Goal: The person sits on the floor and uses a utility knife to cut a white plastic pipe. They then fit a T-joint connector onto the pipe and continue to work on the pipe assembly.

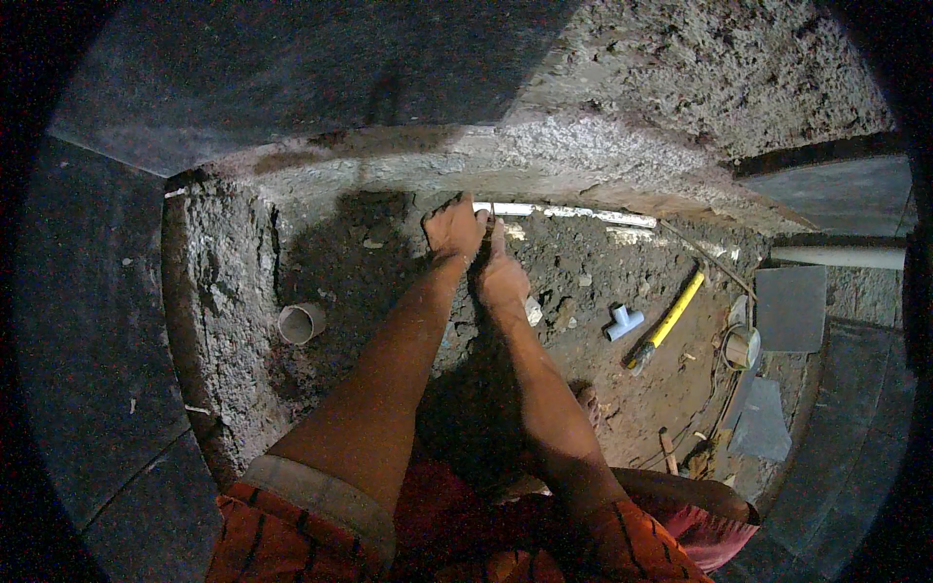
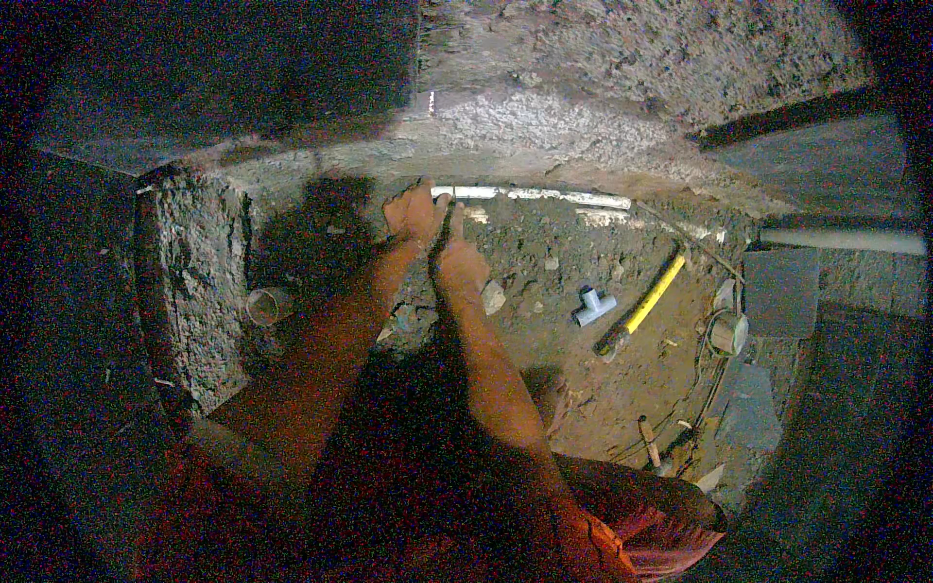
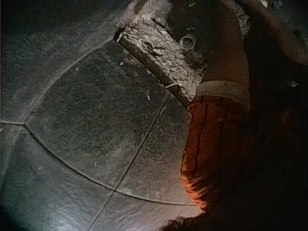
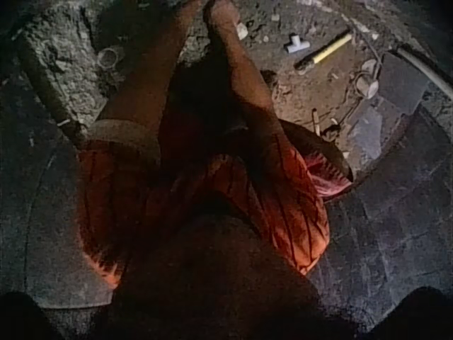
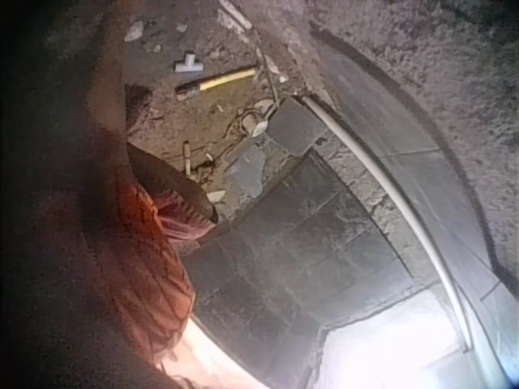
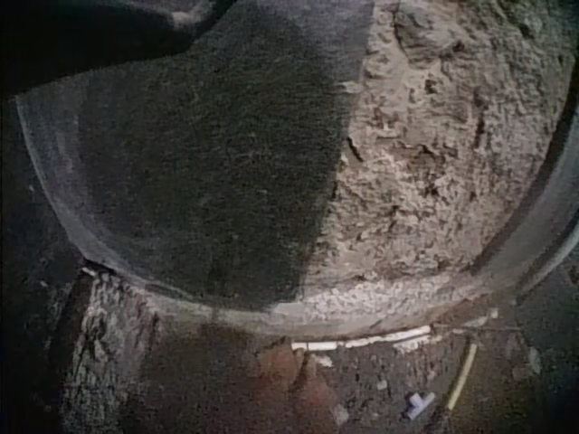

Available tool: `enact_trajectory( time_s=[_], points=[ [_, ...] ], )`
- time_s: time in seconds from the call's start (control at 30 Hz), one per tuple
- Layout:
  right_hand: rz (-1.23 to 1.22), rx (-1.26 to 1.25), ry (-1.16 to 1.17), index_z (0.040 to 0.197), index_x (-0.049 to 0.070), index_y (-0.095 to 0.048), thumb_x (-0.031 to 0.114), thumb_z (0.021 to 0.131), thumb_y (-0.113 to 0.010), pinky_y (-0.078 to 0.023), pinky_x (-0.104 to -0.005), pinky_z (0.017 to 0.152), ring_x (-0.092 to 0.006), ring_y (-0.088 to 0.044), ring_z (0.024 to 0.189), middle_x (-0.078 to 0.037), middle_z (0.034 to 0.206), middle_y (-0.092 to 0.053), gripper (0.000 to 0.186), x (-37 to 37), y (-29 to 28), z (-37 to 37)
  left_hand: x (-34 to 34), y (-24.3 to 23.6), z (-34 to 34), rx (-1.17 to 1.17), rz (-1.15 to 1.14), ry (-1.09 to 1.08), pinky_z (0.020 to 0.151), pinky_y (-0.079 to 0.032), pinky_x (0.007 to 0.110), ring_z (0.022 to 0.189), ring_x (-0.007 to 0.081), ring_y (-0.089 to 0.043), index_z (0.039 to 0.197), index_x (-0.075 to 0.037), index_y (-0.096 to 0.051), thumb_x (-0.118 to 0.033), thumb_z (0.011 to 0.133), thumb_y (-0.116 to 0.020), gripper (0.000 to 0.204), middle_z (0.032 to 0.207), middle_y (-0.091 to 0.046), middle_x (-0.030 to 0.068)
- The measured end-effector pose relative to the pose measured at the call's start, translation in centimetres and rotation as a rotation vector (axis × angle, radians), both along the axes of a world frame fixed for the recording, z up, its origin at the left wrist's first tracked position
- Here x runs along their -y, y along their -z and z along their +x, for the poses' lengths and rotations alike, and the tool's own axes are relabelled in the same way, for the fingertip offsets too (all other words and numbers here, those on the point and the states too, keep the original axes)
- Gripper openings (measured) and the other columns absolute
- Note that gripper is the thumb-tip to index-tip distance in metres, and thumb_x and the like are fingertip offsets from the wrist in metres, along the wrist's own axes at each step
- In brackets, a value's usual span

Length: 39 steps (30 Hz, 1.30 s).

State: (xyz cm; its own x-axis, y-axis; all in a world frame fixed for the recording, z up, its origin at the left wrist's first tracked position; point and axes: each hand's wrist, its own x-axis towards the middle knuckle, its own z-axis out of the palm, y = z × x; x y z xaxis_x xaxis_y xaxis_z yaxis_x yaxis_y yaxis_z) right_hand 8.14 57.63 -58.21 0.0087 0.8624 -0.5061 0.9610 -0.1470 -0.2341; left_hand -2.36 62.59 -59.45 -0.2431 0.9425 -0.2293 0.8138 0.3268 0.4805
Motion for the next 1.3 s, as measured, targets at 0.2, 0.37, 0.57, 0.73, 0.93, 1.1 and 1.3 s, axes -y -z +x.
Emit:
enact_trajectory(
  time_s=[0.2,0.37,0.57,0.73,0.93,1.1,1.3],
  points=[
    [0.023,-0.007,0.01,0.166,0.027,-0.001,0.034,0.102,-0.046,-0.059,-0.0547,0.07,-0.0409,-0.074,0.082,-0.023,0.1,-0.075,0.079,-0.2,0.3,-0.6,-0.2,0.8,0.2,-0.04,0.037,-0.015,0.085,-0.055,0.05,0.094,0.0385,-0.073,0.119,-0.007,-0.067,-0.039,0.091,-0.068,0.043,0.1,-0.076,0.0181],
    [0.005,0.002,0.008,0.166,0.028,-0.001,0.036,0.102,-0.047,-0.057,-0.0554,0.071,-0.0409,-0.074,0.083,-0.023,0.1,-0.075,0.079,-0.2,0.6,-0.3,-0.3,-0.1,0.4,-0.011,-0.022,-0.018,0.083,-0.056,0.051,0.094,0.0387,-0.073,0.119,-0.008,-0.067,-0.041,0.092,-0.067,0.042,0.1,-0.076,0.0176],
    [0.0,-0.028,0.018,0.166,0.03,0.0,0.037,0.102,-0.046,-0.056,-0.0566,0.072,-0.0418,-0.074,0.084,-0.023,0.1,-0.075,0.079,-0.1,0.7,-0.1,-0.3,-0.4,0.4,-0.024,-0.036,-0.012,0.084,-0.056,0.051,0.095,0.0383,-0.073,0.122,-0.009,-0.065,-0.043,0.092,-0.066,0.046,0.1,-0.076,0.0179],
    [-0.017,-0.023,0.022,0.166,0.03,0.0,0.035,0.101,-0.049,-0.057,-0.0562,0.073,-0.0414,-0.074,0.085,-0.022,0.099,-0.075,0.081,0.2,-0.2,-0.1,-0.2,0.5,0.4,-0.054,0.015,-0.006,0.084,-0.055,0.051,0.094,0.0369,-0.074,0.123,-0.01,-0.065,-0.048,0.091,-0.067,0.049,0.099,-0.076,0.0167],
    [-0.015,-0.017,0.028,0.166,0.029,0.0,0.032,0.1,-0.052,-0.057,-0.0556,0.072,-0.0404,-0.074,0.083,-0.022,0.099,-0.076,0.084,0.1,-0.1,0.0,-0.2,0.4,0.5,-0.048,0.001,0.013,0.085,-0.055,0.051,0.1,0.0378,-0.072,0.126,-0.008,-0.065,-0.044,0.093,-0.066,0.049,0.103,-0.075,0.0179],
    [-0.003,-0.019,0.015,0.166,0.03,0.0,0.03,0.099,-0.052,-0.057,-0.0558,0.071,-0.0403,-0.074,0.083,-0.022,0.098,-0.076,0.084,0.3,0.3,0.2,-0.3,-0.2,0.6,-0.031,-0.041,-0.012,0.083,-0.055,0.051,0.097,0.0377,-0.073,0.126,-0.008,-0.065,-0.046,0.094,-0.065,0.05,0.101,-0.076,0.0184],
    [0.006,-0.019,0.017,0.166,0.031,0.0,0.03,0.099,-0.051,-0.057,-0.056,0.07,-0.0403,-0.074,0.082,-0.022,0.097,-0.075,0.083,0.4,0.8,0.1,-0.3,-0.2,0.4,-0.029,-0.038,-0.021,0.084,-0.055,0.051,0.097,0.0372,-0.073,0.126,-0.01,-0.065,-0.047,0.094,-0.064,0.049,0.101,-0.076,0.0183]
  ],
)
